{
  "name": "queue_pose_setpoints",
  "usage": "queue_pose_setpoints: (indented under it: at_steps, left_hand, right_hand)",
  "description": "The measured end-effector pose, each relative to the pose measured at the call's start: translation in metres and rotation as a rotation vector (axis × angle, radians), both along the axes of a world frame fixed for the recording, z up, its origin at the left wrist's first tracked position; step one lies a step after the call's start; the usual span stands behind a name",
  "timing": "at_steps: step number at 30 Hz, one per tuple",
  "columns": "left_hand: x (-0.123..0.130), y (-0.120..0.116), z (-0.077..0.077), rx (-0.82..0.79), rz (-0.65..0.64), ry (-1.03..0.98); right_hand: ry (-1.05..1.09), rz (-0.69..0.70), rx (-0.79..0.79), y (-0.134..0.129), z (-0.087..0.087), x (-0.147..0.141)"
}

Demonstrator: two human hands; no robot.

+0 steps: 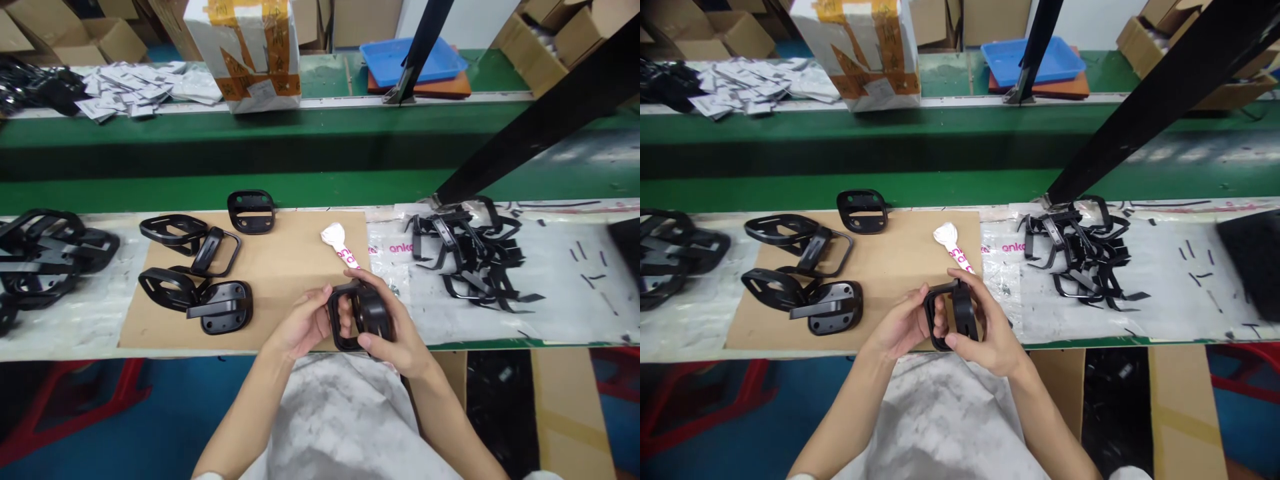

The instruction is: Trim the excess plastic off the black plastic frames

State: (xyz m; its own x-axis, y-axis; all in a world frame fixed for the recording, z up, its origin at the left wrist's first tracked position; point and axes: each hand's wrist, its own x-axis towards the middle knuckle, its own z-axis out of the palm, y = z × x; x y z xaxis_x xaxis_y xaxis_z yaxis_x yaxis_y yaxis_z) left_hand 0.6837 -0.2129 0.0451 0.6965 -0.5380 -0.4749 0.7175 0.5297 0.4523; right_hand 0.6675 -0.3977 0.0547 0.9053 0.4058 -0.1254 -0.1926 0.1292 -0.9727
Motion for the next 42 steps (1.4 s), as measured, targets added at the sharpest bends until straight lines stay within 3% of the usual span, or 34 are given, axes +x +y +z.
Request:
queue_pose_setpoints:
  at_steps: [9, 17, 20, 23, 26, 28, 34, 42]
  left_hand:
    - [-0.002, -0.005, -0.002, -0.075, 0.070, -0.012]
    - [0.003, -0.008, -0.008, -0.063, 0.005, -0.022]
    - [0.000, -0.006, -0.011, 0.109, 0.066, -0.137]
    - [-0.007, 0.000, -0.015, 0.474, 0.094, -0.433]
    - [-0.012, 0.006, -0.020, 0.869, -0.042, -0.653]
    - [-0.012, 0.009, -0.022, 1.024, -0.135, -0.739]
    - [0.000, 0.014, -0.021, 1.125, -0.225, -0.897]
    - [0.005, 0.019, -0.019, 1.204, -0.209, -0.927]
  right_hand:
    - [-0.244, -0.083, -0.158, -0.001, 0.002, 0.004]
    - [-0.261, -0.074, -0.130, -0.008, -0.001, 0.009]
    - [-0.256, -0.104, -0.156, -0.006, 0.002, 0.012]
    - [-0.396, -0.226, -0.264, -0.001, 0.008, 0.016]
    - [-0.611, -0.270, -0.419, 0.007, 0.013, 0.019]
    - [-0.700, -0.224, -0.508, 0.013, 0.016, 0.019]
    - [-0.782, -0.161, -0.623, 0.026, 0.022, 0.018]
    - [-0.943, -0.092, -0.670, 0.033, 0.026, 0.026]
